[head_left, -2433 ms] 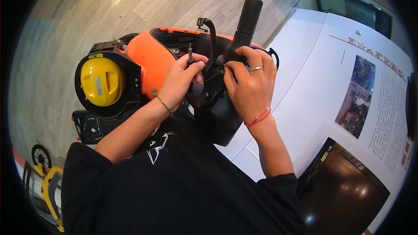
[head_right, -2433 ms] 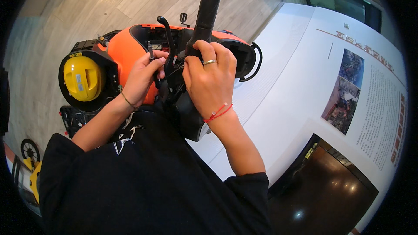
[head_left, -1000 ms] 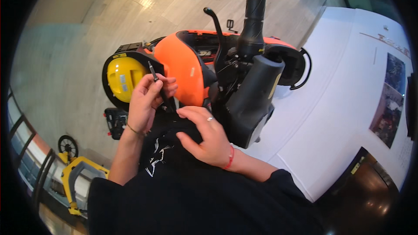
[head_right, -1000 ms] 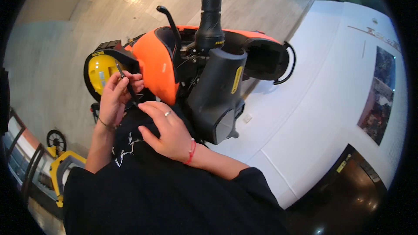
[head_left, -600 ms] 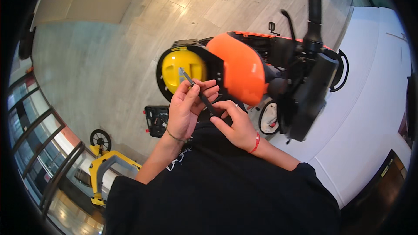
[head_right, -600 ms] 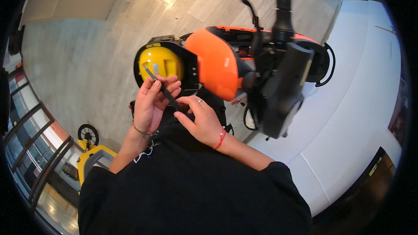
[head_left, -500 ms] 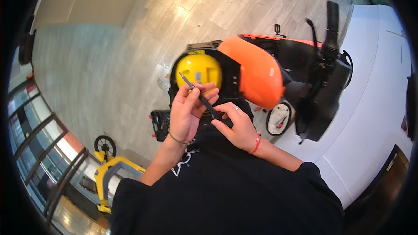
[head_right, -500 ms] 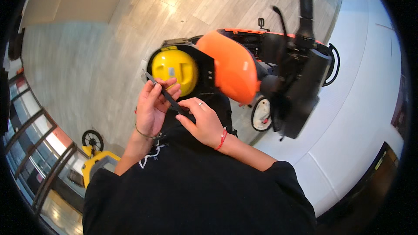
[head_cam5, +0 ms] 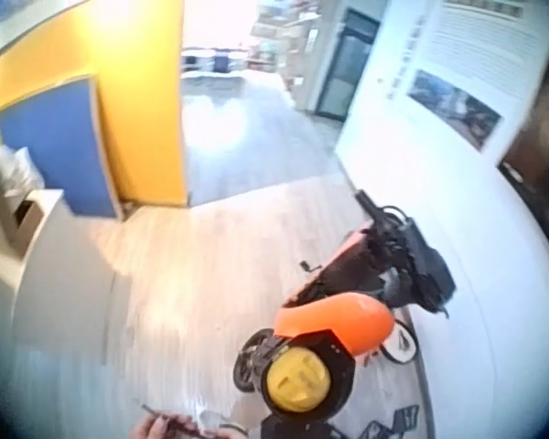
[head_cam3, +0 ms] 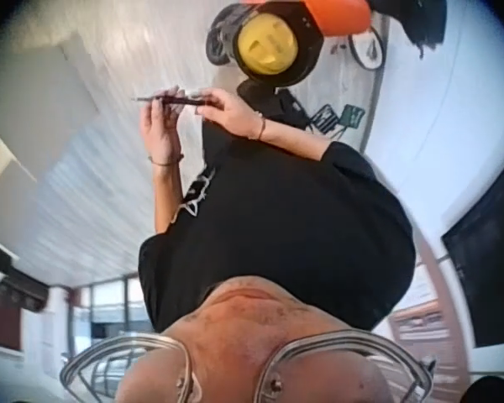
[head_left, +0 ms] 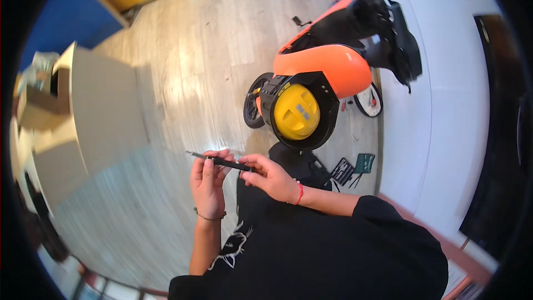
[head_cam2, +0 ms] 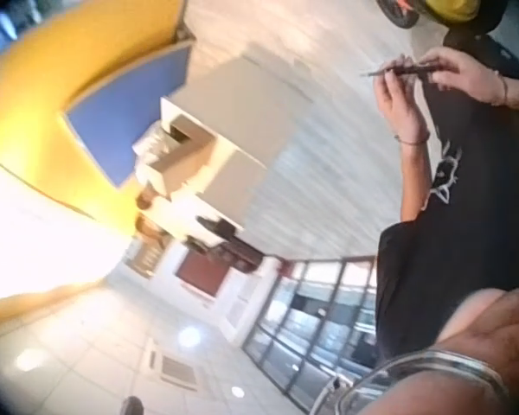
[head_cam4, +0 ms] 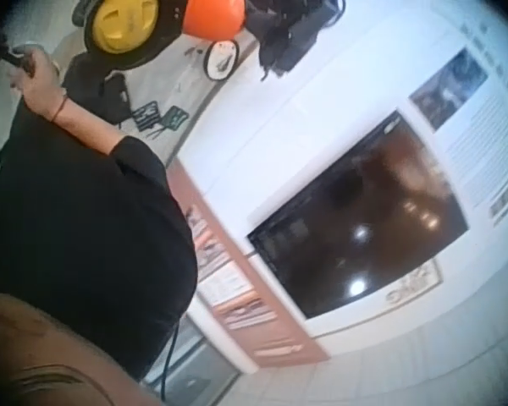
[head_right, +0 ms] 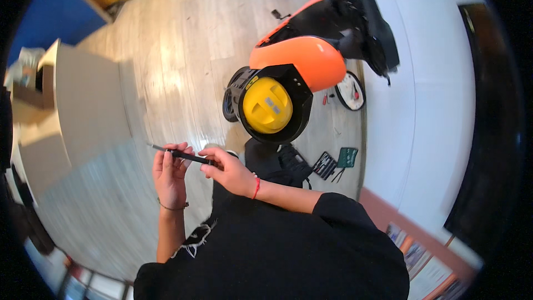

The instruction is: Assembling or repairing components on a small orange electric motorcycle, including using a screwdriver and attaching a fairing.

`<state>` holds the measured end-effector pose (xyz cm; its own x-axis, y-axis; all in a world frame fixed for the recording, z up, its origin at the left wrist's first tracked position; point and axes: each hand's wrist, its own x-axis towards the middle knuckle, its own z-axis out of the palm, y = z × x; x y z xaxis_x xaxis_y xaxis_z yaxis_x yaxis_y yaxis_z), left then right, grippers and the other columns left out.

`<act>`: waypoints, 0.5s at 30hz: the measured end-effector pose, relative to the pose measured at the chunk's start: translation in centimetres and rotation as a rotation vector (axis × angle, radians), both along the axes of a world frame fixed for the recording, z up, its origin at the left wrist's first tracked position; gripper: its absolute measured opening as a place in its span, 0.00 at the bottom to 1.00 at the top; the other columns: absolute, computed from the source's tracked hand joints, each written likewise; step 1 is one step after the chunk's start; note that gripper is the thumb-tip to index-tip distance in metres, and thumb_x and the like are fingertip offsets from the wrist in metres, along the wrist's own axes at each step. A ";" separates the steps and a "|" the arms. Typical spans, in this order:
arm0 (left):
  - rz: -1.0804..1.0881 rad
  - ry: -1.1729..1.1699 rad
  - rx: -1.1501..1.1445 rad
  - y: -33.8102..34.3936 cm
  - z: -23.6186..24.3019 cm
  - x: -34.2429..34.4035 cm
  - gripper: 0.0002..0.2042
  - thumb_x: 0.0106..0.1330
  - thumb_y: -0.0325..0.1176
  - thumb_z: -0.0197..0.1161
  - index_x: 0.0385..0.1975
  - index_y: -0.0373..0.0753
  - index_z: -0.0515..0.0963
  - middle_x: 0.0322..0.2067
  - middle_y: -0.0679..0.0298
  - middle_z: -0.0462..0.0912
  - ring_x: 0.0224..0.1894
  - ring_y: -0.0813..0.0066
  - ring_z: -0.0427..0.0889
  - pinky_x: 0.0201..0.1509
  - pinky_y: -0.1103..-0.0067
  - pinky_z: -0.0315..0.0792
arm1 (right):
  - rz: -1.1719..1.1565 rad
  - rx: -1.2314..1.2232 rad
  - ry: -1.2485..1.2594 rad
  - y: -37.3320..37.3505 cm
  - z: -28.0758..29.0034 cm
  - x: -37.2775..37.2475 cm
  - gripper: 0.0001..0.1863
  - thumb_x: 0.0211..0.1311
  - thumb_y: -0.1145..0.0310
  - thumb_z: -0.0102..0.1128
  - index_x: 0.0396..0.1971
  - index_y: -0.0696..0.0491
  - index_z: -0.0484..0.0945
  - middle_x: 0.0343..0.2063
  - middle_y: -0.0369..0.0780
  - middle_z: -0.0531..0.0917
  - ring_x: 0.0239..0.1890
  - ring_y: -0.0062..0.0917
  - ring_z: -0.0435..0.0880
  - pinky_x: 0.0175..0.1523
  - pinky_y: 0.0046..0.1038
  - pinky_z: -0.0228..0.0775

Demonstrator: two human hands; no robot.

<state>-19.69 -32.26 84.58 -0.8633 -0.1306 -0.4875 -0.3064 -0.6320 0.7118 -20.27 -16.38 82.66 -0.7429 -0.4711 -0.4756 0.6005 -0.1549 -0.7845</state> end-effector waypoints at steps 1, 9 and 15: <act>0.000 -0.002 0.000 -0.6 0.3 -1.0 0.10 0.67 0.33 0.45 0.40 0.34 0.68 0.41 0.53 0.75 0.44 0.65 0.77 0.49 0.72 0.73 | -0.032 0.028 0.102 -0.6 0.3 -0.2 0.21 0.57 0.71 0.54 0.50 0.56 0.63 0.35 0.36 0.74 0.31 0.17 0.73 0.38 0.19 0.66; -0.301 0.024 -0.120 -2.5 1.5 -9.9 0.06 0.64 0.30 0.50 0.33 0.33 0.68 0.34 0.55 0.76 0.38 0.66 0.79 0.42 0.75 0.76 | -0.297 0.382 0.433 -3.3 1.4 -3.9 0.13 0.58 0.73 0.53 0.43 0.58 0.70 0.32 0.39 0.79 0.30 0.17 0.78 0.35 0.20 0.69; -0.616 0.158 -0.289 -3.2 3.9 -18.2 0.05 0.64 0.29 0.49 0.34 0.34 0.68 0.34 0.55 0.76 0.39 0.68 0.78 0.43 0.75 0.75 | -0.578 0.157 0.344 -5.5 0.5 -9.6 0.11 0.60 0.72 0.50 0.42 0.59 0.70 0.32 0.40 0.80 0.31 0.18 0.78 0.35 0.20 0.69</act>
<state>-37.93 -35.43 88.44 -0.8794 0.2999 -0.3698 -0.4275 -0.1552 0.8906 -29.83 -21.89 83.17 -0.9749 0.1017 -0.1978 0.1683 -0.2440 -0.9551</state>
